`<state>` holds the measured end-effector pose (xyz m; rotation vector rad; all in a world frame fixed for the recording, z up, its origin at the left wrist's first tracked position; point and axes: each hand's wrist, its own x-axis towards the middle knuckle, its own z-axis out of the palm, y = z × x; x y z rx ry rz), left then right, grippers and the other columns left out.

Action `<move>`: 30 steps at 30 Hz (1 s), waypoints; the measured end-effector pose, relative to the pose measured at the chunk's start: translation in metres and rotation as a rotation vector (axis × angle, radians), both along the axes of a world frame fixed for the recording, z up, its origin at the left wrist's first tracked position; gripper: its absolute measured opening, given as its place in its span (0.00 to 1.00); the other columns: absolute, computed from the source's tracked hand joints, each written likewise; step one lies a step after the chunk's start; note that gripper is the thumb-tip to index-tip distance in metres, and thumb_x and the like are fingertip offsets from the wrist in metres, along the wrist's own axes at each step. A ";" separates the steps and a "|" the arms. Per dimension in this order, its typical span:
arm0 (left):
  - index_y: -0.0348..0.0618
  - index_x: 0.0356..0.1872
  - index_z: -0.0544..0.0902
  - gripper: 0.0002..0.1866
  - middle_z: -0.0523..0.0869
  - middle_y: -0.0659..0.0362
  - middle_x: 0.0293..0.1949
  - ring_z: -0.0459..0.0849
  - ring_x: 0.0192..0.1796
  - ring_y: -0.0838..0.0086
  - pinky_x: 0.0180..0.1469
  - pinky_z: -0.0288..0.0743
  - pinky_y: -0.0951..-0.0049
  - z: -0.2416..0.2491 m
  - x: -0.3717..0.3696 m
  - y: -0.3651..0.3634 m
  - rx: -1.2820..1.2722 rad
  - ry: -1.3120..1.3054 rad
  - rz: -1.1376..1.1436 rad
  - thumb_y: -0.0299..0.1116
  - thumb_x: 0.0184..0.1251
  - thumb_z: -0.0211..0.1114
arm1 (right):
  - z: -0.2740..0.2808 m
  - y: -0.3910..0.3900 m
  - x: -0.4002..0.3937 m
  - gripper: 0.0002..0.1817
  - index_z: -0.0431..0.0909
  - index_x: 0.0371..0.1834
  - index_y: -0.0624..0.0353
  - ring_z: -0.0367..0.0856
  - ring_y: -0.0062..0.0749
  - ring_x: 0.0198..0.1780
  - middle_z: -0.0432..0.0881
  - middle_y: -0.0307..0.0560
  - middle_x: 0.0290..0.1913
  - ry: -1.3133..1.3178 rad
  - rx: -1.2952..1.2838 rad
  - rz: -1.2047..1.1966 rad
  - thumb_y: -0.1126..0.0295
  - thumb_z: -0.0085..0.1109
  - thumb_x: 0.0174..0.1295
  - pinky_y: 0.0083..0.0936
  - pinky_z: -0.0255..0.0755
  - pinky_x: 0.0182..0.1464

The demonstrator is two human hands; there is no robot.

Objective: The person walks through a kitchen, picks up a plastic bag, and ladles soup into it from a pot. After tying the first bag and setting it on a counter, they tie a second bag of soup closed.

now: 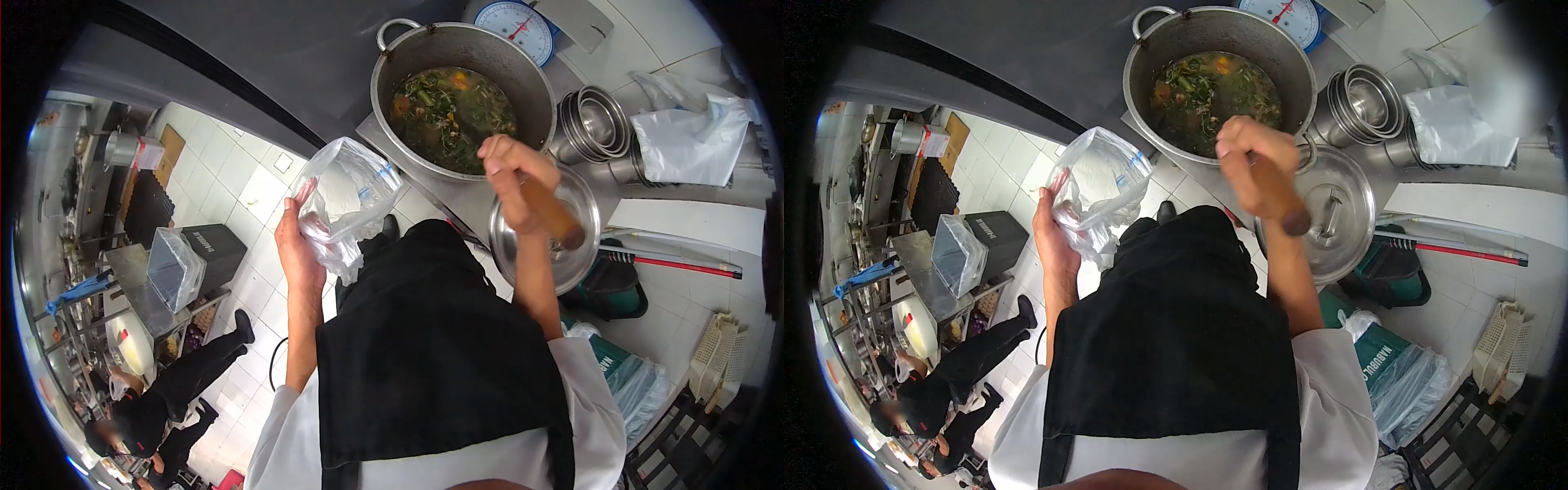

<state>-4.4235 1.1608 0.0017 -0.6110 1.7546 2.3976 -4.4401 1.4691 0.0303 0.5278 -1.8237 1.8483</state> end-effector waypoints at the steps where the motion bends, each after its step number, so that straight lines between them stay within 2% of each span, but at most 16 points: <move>1: 0.42 0.62 0.82 0.25 0.75 0.66 0.22 0.72 0.22 0.82 0.25 0.64 0.78 -0.002 -0.001 0.000 -0.004 -0.014 0.027 0.50 0.82 0.50 | -0.006 -0.013 0.001 0.10 0.70 0.21 0.61 0.71 0.32 0.25 0.71 0.42 0.21 0.115 0.115 -0.044 0.80 0.61 0.56 0.33 0.73 0.38; 2: 0.42 0.63 0.82 0.25 0.75 0.66 0.22 0.72 0.22 0.82 0.25 0.65 0.78 -0.004 -0.002 0.000 -0.007 -0.024 0.055 0.50 0.82 0.50 | -0.009 -0.024 0.001 0.09 0.71 0.21 0.61 0.72 0.36 0.24 0.71 0.43 0.21 0.232 0.232 -0.087 0.79 0.63 0.52 0.33 0.73 0.36; 3: 0.42 0.63 0.82 0.25 0.75 0.66 0.22 0.72 0.22 0.82 0.25 0.65 0.78 -0.003 -0.002 0.000 -0.008 -0.027 0.053 0.50 0.82 0.50 | 0.000 -0.030 0.003 0.08 0.73 0.21 0.60 0.75 0.42 0.24 0.72 0.45 0.21 0.258 0.425 0.077 0.76 0.65 0.45 0.35 0.73 0.33; 5: 0.38 0.62 0.82 0.25 0.75 0.65 0.20 0.72 0.22 0.83 0.26 0.65 0.79 0.003 -0.002 0.002 -0.027 0.028 0.008 0.47 0.83 0.48 | 0.009 -0.055 0.008 0.10 0.69 0.19 0.62 0.71 0.42 0.20 0.67 0.46 0.20 0.303 0.481 0.201 0.81 0.62 0.47 0.36 0.72 0.30; 8: 0.38 0.62 0.82 0.25 0.75 0.65 0.20 0.71 0.22 0.82 0.26 0.65 0.79 0.007 -0.004 0.004 0.005 0.027 0.029 0.47 0.83 0.48 | 0.018 -0.039 -0.001 0.08 0.71 0.22 0.63 0.72 0.38 0.21 0.70 0.44 0.20 0.342 0.488 0.223 0.82 0.62 0.50 0.36 0.72 0.31; 10: 0.38 0.62 0.82 0.25 0.75 0.65 0.20 0.71 0.21 0.82 0.26 0.65 0.79 0.007 -0.006 0.004 0.020 0.043 0.035 0.47 0.83 0.48 | 0.016 -0.018 -0.011 0.10 0.71 0.23 0.63 0.71 0.32 0.23 0.70 0.42 0.21 0.389 0.310 -0.003 0.83 0.62 0.57 0.35 0.71 0.30; 12: 0.38 0.62 0.82 0.26 0.75 0.65 0.20 0.71 0.21 0.82 0.26 0.64 0.79 0.002 -0.005 0.004 0.038 0.052 0.058 0.48 0.83 0.48 | 0.036 0.005 -0.016 0.07 0.73 0.25 0.65 0.74 0.32 0.26 0.74 0.43 0.23 0.403 0.223 -0.065 0.85 0.60 0.56 0.26 0.72 0.33; 13: 0.38 0.62 0.82 0.26 0.75 0.65 0.20 0.71 0.21 0.82 0.25 0.64 0.79 -0.003 -0.006 0.002 0.025 0.061 0.054 0.48 0.83 0.48 | 0.042 0.013 -0.019 0.07 0.73 0.25 0.65 0.74 0.32 0.26 0.74 0.43 0.23 0.409 0.226 -0.054 0.85 0.60 0.56 0.26 0.72 0.33; 15: 0.38 0.62 0.82 0.26 0.75 0.65 0.19 0.71 0.21 0.82 0.25 0.64 0.79 -0.002 -0.006 0.001 0.009 0.072 0.045 0.49 0.83 0.48 | 0.048 0.026 -0.026 0.09 0.73 0.25 0.65 0.74 0.27 0.26 0.76 0.43 0.24 0.326 0.061 -0.045 0.85 0.57 0.62 0.24 0.72 0.33; 19: 0.38 0.62 0.82 0.26 0.74 0.65 0.19 0.71 0.20 0.82 0.24 0.64 0.79 0.004 -0.008 0.002 0.026 0.075 0.022 0.50 0.83 0.49 | 0.026 0.053 -0.040 0.10 0.72 0.24 0.64 0.73 0.24 0.27 0.75 0.42 0.22 0.231 0.100 -0.171 0.83 0.56 0.65 0.24 0.70 0.33; 22: 0.38 0.62 0.82 0.26 0.74 0.65 0.20 0.71 0.20 0.83 0.24 0.64 0.79 0.006 -0.007 0.003 0.014 0.087 0.047 0.50 0.82 0.49 | 0.010 0.051 -0.041 0.14 0.68 0.21 0.61 0.68 0.22 0.24 0.71 0.40 0.20 0.114 -0.059 -0.195 0.82 0.55 0.66 0.26 0.70 0.34; 24: 0.39 0.62 0.82 0.26 0.75 0.65 0.20 0.72 0.21 0.83 0.24 0.65 0.79 0.012 -0.007 0.007 0.000 0.094 0.065 0.50 0.82 0.49 | -0.001 0.049 -0.041 0.17 0.64 0.19 0.58 0.62 0.20 0.21 0.67 0.38 0.18 0.032 -0.312 -0.171 0.79 0.54 0.67 0.28 0.70 0.34; 25: 0.39 0.62 0.82 0.26 0.75 0.65 0.22 0.72 0.22 0.83 0.24 0.65 0.80 0.017 -0.007 0.011 0.015 0.096 0.103 0.49 0.83 0.49 | -0.004 0.051 -0.039 0.17 0.64 0.19 0.58 0.62 0.20 0.21 0.67 0.38 0.18 0.033 -0.312 -0.176 0.79 0.54 0.67 0.28 0.70 0.34; 27: 0.39 0.62 0.82 0.26 0.76 0.65 0.23 0.72 0.22 0.83 0.25 0.65 0.80 0.019 -0.005 0.014 0.027 0.096 0.144 0.49 0.83 0.49 | -0.006 0.053 -0.034 0.17 0.63 0.18 0.56 0.59 0.21 0.19 0.64 0.37 0.17 -0.015 -0.475 -0.215 0.79 0.54 0.65 0.31 0.70 0.34; 28: 0.39 0.62 0.82 0.25 0.76 0.65 0.23 0.73 0.23 0.83 0.25 0.66 0.80 0.018 -0.005 0.009 0.027 0.136 0.118 0.49 0.82 0.49 | -0.008 0.057 -0.032 0.17 0.63 0.18 0.56 0.59 0.21 0.19 0.64 0.37 0.17 -0.015 -0.478 -0.216 0.79 0.54 0.65 0.31 0.70 0.34; 30: 0.38 0.59 0.83 0.25 0.78 0.63 0.25 0.75 0.25 0.82 0.26 0.67 0.80 0.017 -0.006 0.009 0.023 0.181 0.135 0.49 0.81 0.51 | -0.012 0.064 -0.027 0.16 0.62 0.17 0.55 0.59 0.23 0.18 0.63 0.38 0.16 -0.055 -0.620 -0.327 0.78 0.54 0.61 0.32 0.70 0.33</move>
